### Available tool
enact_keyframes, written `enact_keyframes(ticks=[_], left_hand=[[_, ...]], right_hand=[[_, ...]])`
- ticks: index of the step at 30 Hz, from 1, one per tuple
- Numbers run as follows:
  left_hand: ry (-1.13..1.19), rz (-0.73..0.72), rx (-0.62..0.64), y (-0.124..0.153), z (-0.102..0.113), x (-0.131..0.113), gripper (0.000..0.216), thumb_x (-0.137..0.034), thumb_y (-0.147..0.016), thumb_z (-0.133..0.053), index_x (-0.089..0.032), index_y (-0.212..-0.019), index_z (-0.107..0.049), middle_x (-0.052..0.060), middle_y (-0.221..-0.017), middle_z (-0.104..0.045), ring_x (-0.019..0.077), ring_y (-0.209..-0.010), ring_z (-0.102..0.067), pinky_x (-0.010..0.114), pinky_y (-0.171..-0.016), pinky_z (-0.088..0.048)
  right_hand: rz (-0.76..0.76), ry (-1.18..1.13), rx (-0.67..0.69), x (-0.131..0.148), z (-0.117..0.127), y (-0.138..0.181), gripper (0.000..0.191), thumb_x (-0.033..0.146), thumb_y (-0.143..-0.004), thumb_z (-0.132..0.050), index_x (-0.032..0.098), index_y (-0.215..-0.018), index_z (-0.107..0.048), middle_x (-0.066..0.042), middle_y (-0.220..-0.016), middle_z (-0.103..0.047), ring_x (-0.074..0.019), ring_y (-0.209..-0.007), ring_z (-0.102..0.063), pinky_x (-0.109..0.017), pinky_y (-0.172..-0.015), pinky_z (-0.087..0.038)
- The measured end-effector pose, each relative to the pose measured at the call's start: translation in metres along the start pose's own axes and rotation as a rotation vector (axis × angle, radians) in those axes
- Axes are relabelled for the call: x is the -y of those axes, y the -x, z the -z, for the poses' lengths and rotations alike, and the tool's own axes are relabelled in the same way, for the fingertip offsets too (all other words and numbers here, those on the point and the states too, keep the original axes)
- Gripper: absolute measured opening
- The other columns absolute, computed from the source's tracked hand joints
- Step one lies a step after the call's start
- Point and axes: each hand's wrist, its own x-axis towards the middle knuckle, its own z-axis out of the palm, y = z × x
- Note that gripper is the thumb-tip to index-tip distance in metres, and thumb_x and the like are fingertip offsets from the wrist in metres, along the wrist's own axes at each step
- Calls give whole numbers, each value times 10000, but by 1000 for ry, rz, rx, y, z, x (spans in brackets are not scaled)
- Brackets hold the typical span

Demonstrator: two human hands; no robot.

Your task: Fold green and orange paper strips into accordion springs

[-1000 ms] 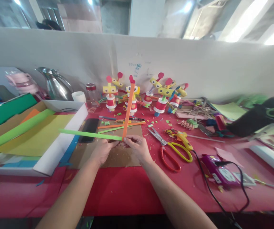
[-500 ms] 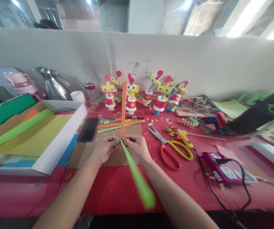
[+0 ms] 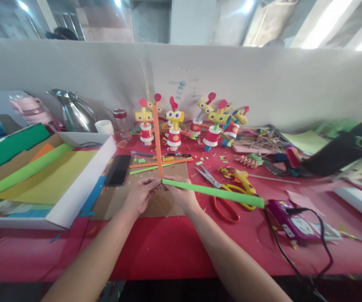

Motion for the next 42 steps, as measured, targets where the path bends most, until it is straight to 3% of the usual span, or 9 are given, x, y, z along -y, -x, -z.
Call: enact_keyframes(ticks=[4,11,15,20,25,28,31,37,42], left_hand=[[81,-37,-86,0,-6,4,197,-257,-526,-825,-147,-646,-713,-3,-591,-640,75,-547,-520,208,-547,-376],[170,35,15,3,-8,1,165,-201,-583,-801,-159,-693,-685,-23,-667,-652,80,-619,-580,202,-611,-424],[-19,-35,48,3,-2,-4,179,-251,-642,-771,-148,-767,-696,-5,-675,-645,95,-606,-568,221,-589,-414],[-111,-103,45,1,0,-2,164,-260,-641,-768,-142,-705,-675,2,-676,-639,104,-615,-560,245,-631,-420],[-43,-3,68,4,-4,-5,174,-256,-620,-778,-162,-727,-678,-8,-663,-641,112,-620,-576,237,-605,-403],[-126,71,69,5,-2,-8,184,-281,-625,-776,-157,-738,-699,10,-669,-657,108,-601,-565,222,-554,-365],[-183,38,63,3,0,-8,176,-287,-625,-778,-135,-672,-702,14,-623,-640,89,-565,-527,215,-550,-357],[3,62,1,0,1,-9,154,-219,-585,-790,-127,-624,-672,-7,-559,-591,72,-517,-500,206,-501,-349],[155,111,-31,1,-4,-5,170,-168,-556,-792,-138,-652,-655,-25,-582,-599,55,-525,-514,177,-500,-374]], right_hand=[[-34,-88,-57,0,-4,0,188,299,-634,-731,180,-778,-742,-43,-795,-730,-180,-727,-656,-318,-736,-528],[-9,-3,-86,-6,2,-4,153,294,-684,-680,163,-733,-741,-28,-682,-721,-160,-612,-636,-270,-607,-497],[-85,60,-52,-2,5,-4,125,264,-660,-687,145,-635,-719,-24,-592,-690,-137,-544,-608,-241,-541,-467],[-197,-79,-26,3,5,-4,176,316,-640,-723,140,-646,-718,-19,-569,-669,-109,-527,-591,-239,-586,-486],[-130,0,-14,1,8,-6,171,305,-673,-697,143,-621,-705,-7,-555,-659,-105,-517,-575,-228,-554,-460],[-108,83,-24,1,10,-6,170,300,-682,-691,144,-613,-697,-4,-549,-653,-105,-506,-561,-218,-514,-434],[-135,30,-16,5,9,-5,182,322,-664,-712,144,-629,-693,-7,-567,-659,-111,-531,-582,-226,-552,-464],[-50,-67,92,7,1,-1,217,338,-631,-745,170,-759,-693,-19,-703,-704,-142,-647,-649,-262,-645,-516],[100,32,-23,-5,-5,3,189,292,-702,-702,195,-863,-687,-33,-767,-715,-175,-719,-670,-291,-695,-534]])
